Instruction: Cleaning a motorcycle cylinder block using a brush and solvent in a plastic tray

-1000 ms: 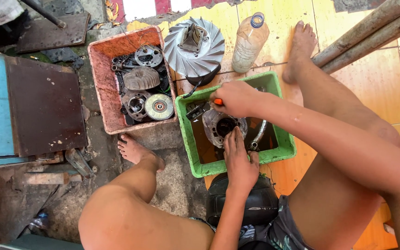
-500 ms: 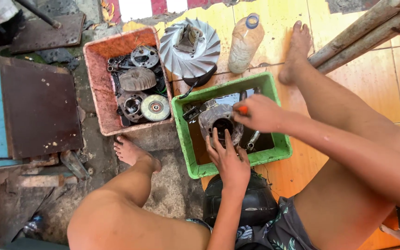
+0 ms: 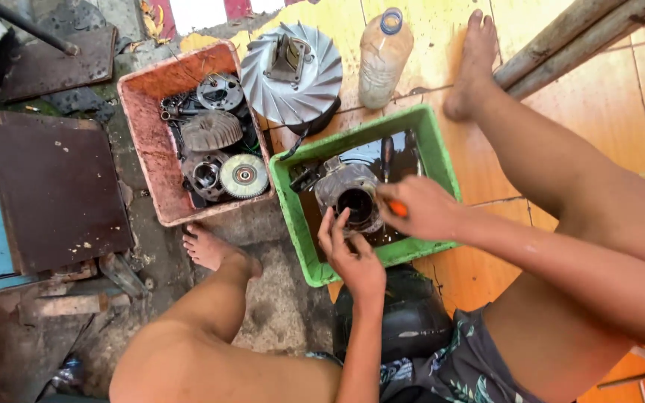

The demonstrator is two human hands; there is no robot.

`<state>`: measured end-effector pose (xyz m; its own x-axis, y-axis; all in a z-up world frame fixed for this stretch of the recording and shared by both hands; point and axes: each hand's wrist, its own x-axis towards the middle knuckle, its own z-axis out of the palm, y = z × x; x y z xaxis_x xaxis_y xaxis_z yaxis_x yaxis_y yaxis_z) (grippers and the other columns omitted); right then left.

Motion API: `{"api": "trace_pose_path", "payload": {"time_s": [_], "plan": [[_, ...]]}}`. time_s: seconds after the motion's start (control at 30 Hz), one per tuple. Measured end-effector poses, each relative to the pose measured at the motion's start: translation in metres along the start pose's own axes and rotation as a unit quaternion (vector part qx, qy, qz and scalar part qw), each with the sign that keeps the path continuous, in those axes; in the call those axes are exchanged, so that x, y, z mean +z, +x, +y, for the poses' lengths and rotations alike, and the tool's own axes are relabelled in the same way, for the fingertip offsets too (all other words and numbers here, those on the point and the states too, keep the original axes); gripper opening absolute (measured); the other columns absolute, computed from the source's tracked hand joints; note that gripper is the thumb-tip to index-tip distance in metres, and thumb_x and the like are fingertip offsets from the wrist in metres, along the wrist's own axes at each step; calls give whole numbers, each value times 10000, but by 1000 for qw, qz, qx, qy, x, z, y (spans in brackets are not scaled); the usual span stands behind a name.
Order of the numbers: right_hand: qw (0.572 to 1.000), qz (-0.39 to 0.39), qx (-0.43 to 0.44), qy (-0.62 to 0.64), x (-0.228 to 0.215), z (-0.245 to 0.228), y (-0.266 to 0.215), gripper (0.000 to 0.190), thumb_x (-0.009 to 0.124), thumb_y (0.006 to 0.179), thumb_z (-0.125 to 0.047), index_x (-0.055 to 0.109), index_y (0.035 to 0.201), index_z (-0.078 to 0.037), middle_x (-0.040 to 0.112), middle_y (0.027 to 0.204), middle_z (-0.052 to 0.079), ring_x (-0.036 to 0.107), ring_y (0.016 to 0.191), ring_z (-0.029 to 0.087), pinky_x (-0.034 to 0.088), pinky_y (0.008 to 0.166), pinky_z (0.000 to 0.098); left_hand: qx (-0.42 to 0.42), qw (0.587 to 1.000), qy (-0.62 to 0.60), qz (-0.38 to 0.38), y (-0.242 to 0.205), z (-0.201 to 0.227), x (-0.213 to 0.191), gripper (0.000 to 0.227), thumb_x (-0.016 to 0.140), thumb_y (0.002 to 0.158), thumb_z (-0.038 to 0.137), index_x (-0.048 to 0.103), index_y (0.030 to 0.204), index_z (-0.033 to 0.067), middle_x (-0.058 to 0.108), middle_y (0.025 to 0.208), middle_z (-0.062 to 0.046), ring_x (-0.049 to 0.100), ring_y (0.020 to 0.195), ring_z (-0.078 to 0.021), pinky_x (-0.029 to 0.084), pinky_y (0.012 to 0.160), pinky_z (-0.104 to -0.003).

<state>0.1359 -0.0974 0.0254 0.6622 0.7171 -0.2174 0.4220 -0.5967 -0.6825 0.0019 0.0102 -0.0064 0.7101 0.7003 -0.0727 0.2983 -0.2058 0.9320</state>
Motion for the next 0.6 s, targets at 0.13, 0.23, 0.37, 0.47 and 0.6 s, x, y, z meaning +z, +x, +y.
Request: {"api": "trace_pose_path", "payload": {"time_s": [0.13,0.23,0.37,0.47,0.6], "plan": [[997,-15,31,74,-15,-2,-9,124,623,854,-178,715,908,-114,788,815,123,759,810,370,566,782,511,-87,994,-59,-29,15,-3,-11,410,511,947,-21,624,1328,80,540,1358,-136,524,1323,-330,439,1073,-519],[996,-14,31,80,-6,11,-14,139,585,900,-133,719,922,-104,761,738,96,739,687,285,583,782,412,-90,993,-64,-47,22,-11,-15,433,571,956,16,586,1389,44,633,1273,-189,596,1261,-357,496,1013,-468],[988,-101,3,116,-5,-12,-30,131,604,935,-101,729,954,-69,704,624,56,653,478,141,615,704,310,-62,995,-73,-18,24,-21,-12,450,657,939,45,584,1382,17,709,1194,-252,686,1138,-371,556,939,-424],[994,-74,-48,63,-1,16,-23,108,602,936,-75,700,961,-37,698,637,91,706,525,205,613,685,349,-77,992,-96,-11,24,-38,-4,431,682,928,45,611,1351,15,740,1142,-222,730,1048,-283,581,877,-345],[989,-92,-113,-25,-1,2,-31,83,611,919,-50,680,965,-43,707,643,76,743,587,205,614,661,321,-102,988,-115,-9,25,-52,0,382,679,942,72,645,1321,40,756,1104,-195,748,958,-230,604,820,-332]]}}
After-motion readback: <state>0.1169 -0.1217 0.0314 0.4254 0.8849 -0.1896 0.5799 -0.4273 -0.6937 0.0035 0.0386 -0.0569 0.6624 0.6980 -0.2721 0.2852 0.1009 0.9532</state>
